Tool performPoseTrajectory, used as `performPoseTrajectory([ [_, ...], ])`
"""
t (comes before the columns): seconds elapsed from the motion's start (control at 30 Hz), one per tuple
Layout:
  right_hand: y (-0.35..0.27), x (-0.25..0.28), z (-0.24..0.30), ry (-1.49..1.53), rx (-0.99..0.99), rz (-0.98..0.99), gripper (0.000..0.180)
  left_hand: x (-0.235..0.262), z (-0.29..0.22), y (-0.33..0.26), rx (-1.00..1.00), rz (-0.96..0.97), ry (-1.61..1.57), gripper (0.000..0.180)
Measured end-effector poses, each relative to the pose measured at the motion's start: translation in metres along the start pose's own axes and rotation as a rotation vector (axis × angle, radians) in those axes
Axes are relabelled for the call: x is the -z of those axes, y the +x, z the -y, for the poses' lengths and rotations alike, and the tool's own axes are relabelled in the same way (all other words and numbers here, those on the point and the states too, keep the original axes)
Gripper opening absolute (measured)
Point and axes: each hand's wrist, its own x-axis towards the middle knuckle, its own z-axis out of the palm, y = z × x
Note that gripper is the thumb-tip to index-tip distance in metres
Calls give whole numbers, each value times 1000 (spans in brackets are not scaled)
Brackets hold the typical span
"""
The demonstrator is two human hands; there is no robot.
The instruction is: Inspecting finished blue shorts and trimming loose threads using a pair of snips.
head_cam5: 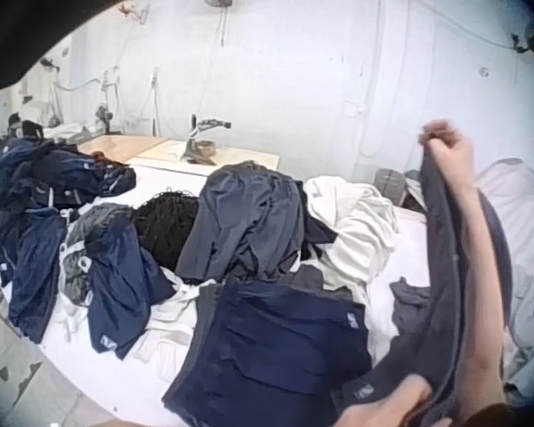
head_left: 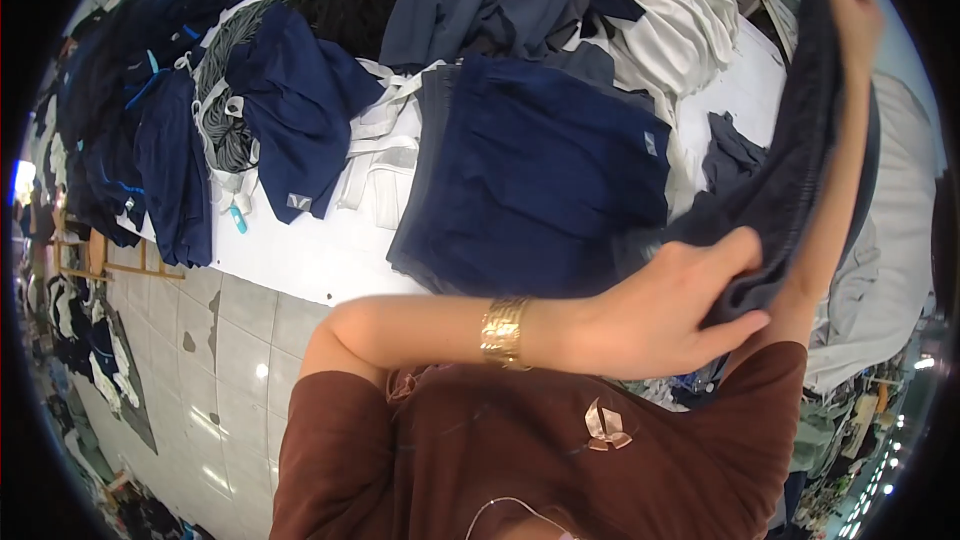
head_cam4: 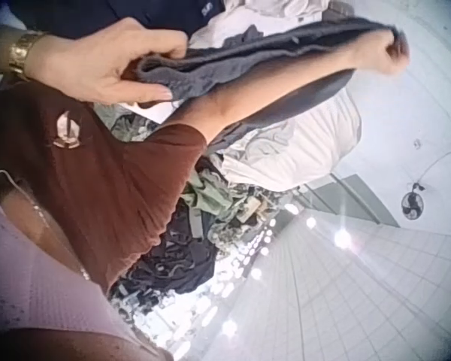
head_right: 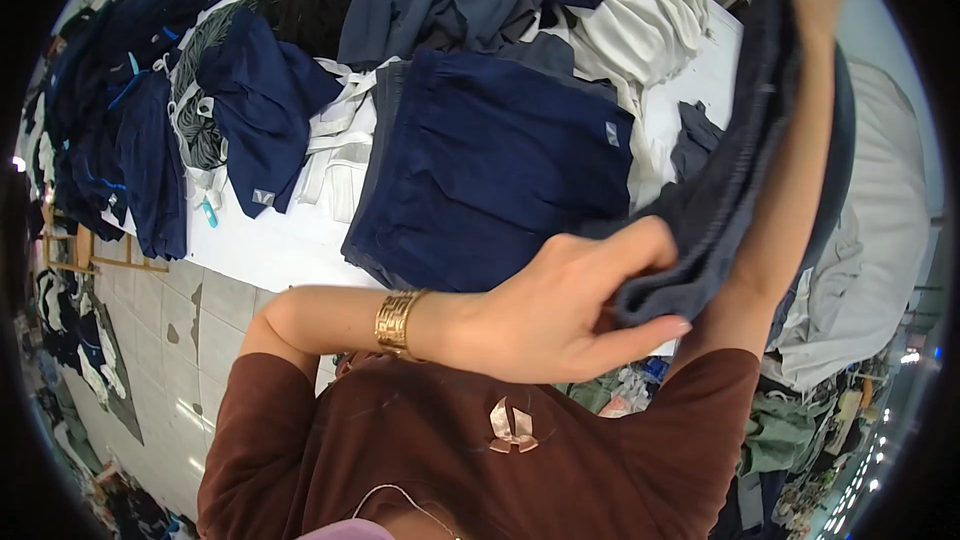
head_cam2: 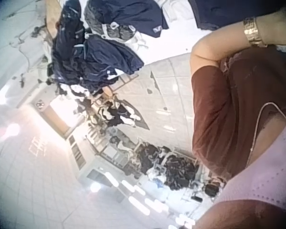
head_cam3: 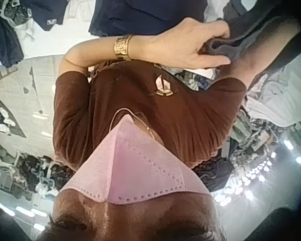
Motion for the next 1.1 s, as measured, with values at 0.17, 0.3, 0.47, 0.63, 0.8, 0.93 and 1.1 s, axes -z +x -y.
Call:
performPoseTrajectory([
  [0.17,-88,-210,45,154,-231,485,28,53,36,-65,314,-144,194,28],
  [0.3,-177,-301,101,146,-169,788,30,85,81,-139,789,-476,116,31],
  [0.47,-277,-350,164,419,-308,661,47,125,99,-210,1067,-581,668,39],
  [0.63,-321,-256,200,353,-295,377,53,121,76,-184,1003,-453,1079,59],
  [0.8,-370,-125,201,-24,-330,421,33,114,89,-154,496,-270,1274,72],
  [0.93,-394,-78,139,-232,-644,99,20,116,106,-141,551,-28,1592,77],
  [1.1,-385,-87,39,-98,-1114,23,26,136,134,-161,627,-11,1338,79],
])
